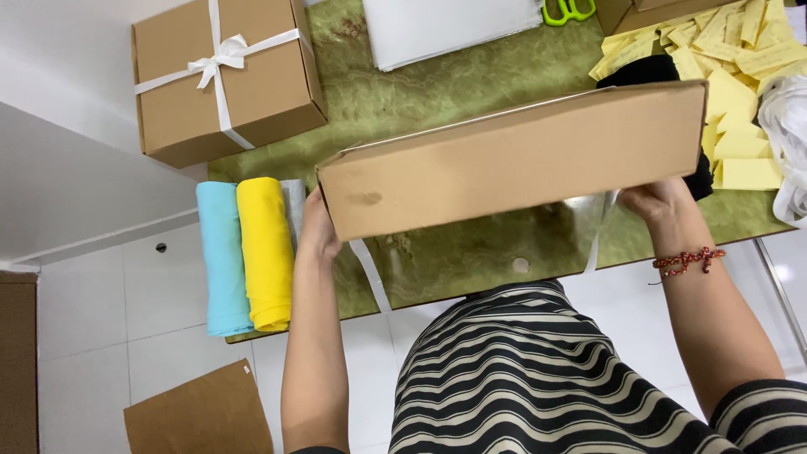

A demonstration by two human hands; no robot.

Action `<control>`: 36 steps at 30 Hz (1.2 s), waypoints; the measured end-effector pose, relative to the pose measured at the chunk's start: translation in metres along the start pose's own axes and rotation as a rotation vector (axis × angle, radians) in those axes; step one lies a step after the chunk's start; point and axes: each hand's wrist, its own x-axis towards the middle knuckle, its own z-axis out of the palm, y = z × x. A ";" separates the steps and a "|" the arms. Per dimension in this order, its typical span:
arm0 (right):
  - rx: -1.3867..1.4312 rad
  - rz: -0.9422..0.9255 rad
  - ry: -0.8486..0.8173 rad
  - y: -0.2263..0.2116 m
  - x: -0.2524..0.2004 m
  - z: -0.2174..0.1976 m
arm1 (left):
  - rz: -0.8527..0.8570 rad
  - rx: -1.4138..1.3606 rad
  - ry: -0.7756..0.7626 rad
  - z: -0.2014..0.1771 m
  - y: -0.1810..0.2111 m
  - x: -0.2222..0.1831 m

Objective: The person places a folded purple garment into a clear plastic bag and seals it. They then place the bagged garment into a cardboard box, close the box, and tie it with a white ribbon.

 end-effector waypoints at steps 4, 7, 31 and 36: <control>0.120 0.009 -0.020 -0.012 0.009 0.002 | -0.020 -0.104 0.059 0.012 0.020 -0.007; 0.304 0.082 -0.097 -0.016 0.015 -0.007 | -0.044 -0.206 0.127 0.013 0.026 -0.009; 0.277 -0.153 -0.045 0.013 0.016 0.012 | 0.121 -0.316 0.226 0.029 -0.013 -0.008; 0.212 -0.159 0.122 0.027 0.012 0.007 | 0.269 -0.514 0.218 0.021 -0.049 -0.002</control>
